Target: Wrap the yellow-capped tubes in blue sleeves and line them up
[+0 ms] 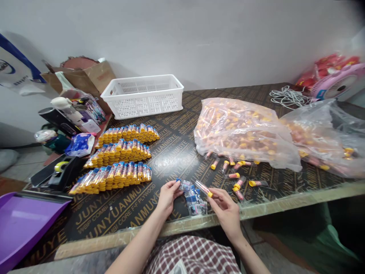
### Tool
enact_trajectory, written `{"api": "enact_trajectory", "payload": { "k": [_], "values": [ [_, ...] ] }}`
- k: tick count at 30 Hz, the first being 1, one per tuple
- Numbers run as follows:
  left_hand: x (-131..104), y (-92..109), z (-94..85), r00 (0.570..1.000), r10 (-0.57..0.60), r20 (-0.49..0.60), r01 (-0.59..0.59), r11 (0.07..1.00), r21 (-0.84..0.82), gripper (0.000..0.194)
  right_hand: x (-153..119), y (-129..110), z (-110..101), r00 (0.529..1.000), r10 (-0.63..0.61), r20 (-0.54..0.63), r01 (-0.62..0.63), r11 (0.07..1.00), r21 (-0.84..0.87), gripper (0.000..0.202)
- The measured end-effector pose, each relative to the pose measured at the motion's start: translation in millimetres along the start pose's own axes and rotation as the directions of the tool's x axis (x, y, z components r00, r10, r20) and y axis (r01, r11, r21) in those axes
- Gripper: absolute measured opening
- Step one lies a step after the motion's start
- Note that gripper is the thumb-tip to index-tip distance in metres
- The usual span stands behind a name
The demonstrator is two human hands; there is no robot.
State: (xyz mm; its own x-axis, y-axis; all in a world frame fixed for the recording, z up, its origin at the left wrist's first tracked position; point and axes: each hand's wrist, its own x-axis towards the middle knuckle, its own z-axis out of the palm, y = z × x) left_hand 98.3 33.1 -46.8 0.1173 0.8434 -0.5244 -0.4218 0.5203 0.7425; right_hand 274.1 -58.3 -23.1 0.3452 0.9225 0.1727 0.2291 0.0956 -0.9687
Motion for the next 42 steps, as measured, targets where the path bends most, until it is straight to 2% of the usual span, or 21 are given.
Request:
{"api": "enact_trajectory", "payload": {
  "k": [10, 13, 16, 20, 24, 28, 32, 42],
  "values": [
    [-7.8, 0.5, 3.5, 0.994, 0.02, -0.109, -0.023, 0.999, -0.03, 0.039, -10.0, -0.6, 9.7, 0.991, -0.112, 0.069, 0.117, 0.991, -0.058, 0.022],
    [-9.6, -0.8, 5.0, 0.992, 0.055, -0.118, -0.054, 0.999, 0.006, 0.04, -10.6, -2.3, 13.1, 0.984, -0.118, 0.13, 0.128, 0.99, -0.068, 0.023],
    [-15.3, -2.1, 9.9, 0.995, 0.091, -0.028, -0.09, 0.995, 0.028, 0.039, -11.4, -2.7, 17.2, 0.973, -0.098, 0.209, 0.11, 0.993, -0.043, 0.025],
    [-27.0, 0.9, 18.1, 0.992, 0.031, 0.122, -0.032, 0.999, 0.003, 0.042, -10.3, 2.5, 20.7, 0.962, -0.102, 0.254, 0.12, 0.991, -0.055, 0.031],
    [-36.6, 5.9, 21.0, 0.969, -0.065, 0.238, 0.048, 0.996, 0.074, 0.044, -3.2, 5.8, 18.8, 0.942, -0.213, 0.258, 0.259, 0.953, -0.159, 0.057],
    [-42.4, 5.3, 20.4, 0.931, -0.132, 0.341, 0.079, 0.983, 0.166, 0.035, 4.8, 1.8, 15.7, 0.894, -0.254, 0.368, 0.306, 0.948, -0.089, 0.078],
    [-46.3, 2.9, 21.4, 0.926, -0.144, 0.35, 0.079, 0.978, 0.195, 0.034, 6.5, -1.6, 16.5, 0.858, -0.217, 0.466, 0.222, 0.974, 0.046, 0.08],
    [-50.4, 4.5, 23.4, 0.936, -0.145, 0.32, 0.098, 0.982, 0.16, 0.035, 2.6, -1.7, 21.1, 0.877, -0.215, 0.429, 0.167, 0.975, 0.147, 0.081]
  ]
}}
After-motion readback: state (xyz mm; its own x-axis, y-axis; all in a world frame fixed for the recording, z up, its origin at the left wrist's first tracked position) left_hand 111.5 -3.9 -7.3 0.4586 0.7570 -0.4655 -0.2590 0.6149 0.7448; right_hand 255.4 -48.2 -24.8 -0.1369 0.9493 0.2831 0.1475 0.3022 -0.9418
